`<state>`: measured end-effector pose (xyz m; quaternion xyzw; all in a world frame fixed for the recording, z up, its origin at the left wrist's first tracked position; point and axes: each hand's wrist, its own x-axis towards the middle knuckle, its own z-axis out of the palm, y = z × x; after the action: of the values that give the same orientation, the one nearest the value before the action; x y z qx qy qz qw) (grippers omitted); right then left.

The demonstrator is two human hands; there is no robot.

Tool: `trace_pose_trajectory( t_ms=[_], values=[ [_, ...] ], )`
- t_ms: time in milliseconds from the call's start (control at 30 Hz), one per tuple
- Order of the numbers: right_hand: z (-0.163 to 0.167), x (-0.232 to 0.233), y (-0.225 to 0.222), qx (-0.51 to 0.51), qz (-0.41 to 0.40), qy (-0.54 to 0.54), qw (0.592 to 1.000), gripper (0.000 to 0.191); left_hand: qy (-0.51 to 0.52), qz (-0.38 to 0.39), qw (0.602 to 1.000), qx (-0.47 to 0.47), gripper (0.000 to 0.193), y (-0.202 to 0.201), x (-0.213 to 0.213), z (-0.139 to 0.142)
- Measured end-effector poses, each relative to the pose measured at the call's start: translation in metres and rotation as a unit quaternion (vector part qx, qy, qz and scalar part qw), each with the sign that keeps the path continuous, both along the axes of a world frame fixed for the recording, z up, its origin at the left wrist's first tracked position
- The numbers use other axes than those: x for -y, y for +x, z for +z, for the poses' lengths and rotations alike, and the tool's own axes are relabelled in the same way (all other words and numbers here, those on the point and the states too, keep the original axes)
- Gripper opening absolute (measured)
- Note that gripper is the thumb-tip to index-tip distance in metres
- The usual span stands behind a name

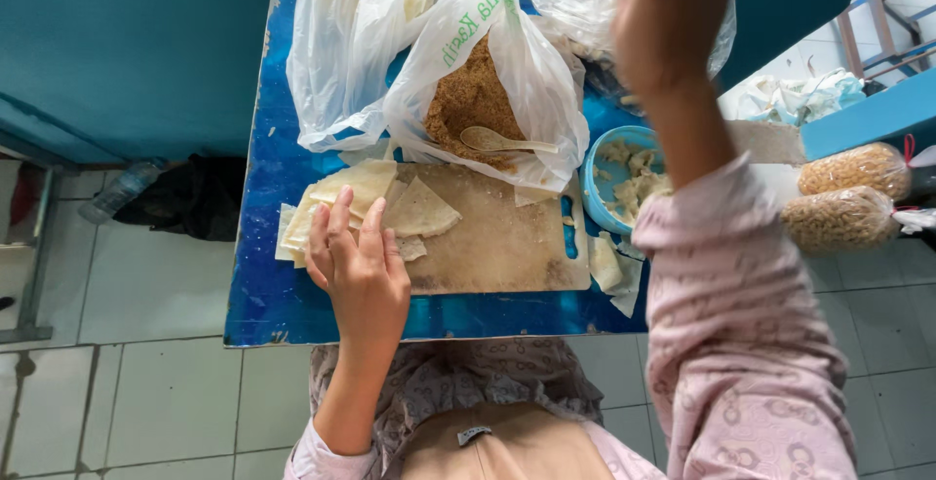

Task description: The person sits at a low table and folds filled pastries. They take square dough wrappers, spoon white filling from a blue bowl onto a wrapper, fold the wrapper over the filling into a triangle, press the edges closed, and stack the folded pieces on a cutting board.

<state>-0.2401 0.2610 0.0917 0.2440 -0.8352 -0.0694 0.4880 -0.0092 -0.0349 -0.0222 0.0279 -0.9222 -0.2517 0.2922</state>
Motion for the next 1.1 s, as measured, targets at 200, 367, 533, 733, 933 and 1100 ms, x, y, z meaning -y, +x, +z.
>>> trace_pose_trajectory(
  t_ms=[200, 367, 533, 733, 933, 1100],
  values=[
    [-0.046, 0.1, 0.14, 0.349, 0.317, 0.031, 0.881, 0.009, 0.03, 0.013, 0.999, 0.011, 0.026, -0.001, 0.001, -0.003],
    [-0.053, 0.118, 0.151, 0.325, 0.296, 0.121, 0.89, 0.016, 0.026, 0.014, 0.999, -0.015, 0.032, -0.005, 0.001, -0.006],
    [-0.051, 0.09, 0.167, 0.319, 0.252, 0.13, 0.904, 0.012, -0.015, 0.02, 0.998, -0.052, 0.033, -0.004, -0.001, -0.004],
    [-0.059, 0.055, 0.156, 0.257, 0.286, -0.05, 0.922, 0.025, -0.031, -0.025, 0.998, -0.046, 0.023, 0.0, -0.03, -0.001],
    [-0.075, 0.049, 0.095, 0.249, -0.061, 0.002, 0.967, 0.009, -0.028, -0.049, 0.998, 0.027, 0.017, -0.012, -0.05, 0.0],
    [-0.09, 0.05, 0.088, 0.298, -0.065, -0.01, 0.952, 0.012, 0.026, -0.09, 0.995, 0.042, 0.013, -0.022, -0.051, 0.002]
  ],
)
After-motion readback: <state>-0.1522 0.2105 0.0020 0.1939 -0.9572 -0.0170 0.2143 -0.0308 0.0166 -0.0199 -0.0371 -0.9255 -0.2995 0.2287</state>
